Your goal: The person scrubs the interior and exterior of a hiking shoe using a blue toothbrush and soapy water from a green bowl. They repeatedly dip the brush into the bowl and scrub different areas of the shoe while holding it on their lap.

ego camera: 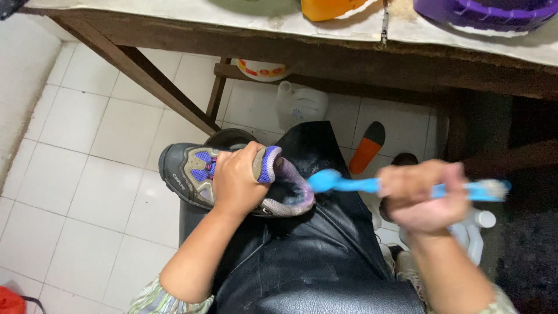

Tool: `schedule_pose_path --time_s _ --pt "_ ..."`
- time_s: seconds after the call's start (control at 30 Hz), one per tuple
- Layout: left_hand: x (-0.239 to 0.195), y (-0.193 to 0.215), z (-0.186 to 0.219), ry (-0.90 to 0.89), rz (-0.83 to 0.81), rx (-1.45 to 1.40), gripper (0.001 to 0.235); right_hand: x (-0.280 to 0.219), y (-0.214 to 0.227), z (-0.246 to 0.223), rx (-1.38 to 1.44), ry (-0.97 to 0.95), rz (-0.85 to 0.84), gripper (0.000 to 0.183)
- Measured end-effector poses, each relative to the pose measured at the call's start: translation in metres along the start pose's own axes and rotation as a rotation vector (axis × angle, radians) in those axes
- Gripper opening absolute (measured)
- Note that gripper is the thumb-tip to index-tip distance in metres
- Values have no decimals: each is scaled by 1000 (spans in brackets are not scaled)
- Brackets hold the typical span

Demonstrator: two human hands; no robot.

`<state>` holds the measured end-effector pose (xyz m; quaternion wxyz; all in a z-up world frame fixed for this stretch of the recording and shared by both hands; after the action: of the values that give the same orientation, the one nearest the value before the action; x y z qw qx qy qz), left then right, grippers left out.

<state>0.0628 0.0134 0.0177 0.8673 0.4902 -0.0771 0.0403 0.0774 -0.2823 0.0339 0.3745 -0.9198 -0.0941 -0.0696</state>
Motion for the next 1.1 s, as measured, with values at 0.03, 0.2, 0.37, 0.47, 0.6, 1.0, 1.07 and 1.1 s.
schedule_pose_path --time_s 0.03,0.2,0.37,0.47,0.6,1.0,1.07,1.1 --pt "-3 -1 0 3 -3 -2 27 -2 5 10 -1 -4 2 57" --pt "-2 -2 -10 76 -38 -10 32 10 104 8 -460 152 49 63" --pt "-4 -6 -9 51 10 -15 31 -7 13 36 -51 32 -66 51" --pt "-1 -1 -9 27 77 -5 34 10 45 31 -166 90 -180 47" --pt "0 -4 -11 52 63 -9 34 16 26 -8 -233 126 -125 51" --pt "3 -11 -15 39 68 -13 30 -10 -22 43 -17 160 -126 52" --pt "0 -7 -13 34 75 -14 30 3 4 41 -73 127 -154 50" --pt "-1 -5 -13 31 85 -14 30 11 15 43 -127 93 -187 49"
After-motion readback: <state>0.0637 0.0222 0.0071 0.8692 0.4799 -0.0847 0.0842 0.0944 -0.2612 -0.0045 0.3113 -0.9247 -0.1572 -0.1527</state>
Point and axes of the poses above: each hand's wrist, its own x-axis towards the middle knuckle, its own y-axis out of the back of the hand, z = x × y, the point moved 7 cm from there along x, towards the middle knuckle, and after that the axes turned 1 degree about -y, right-handed, at the moved point
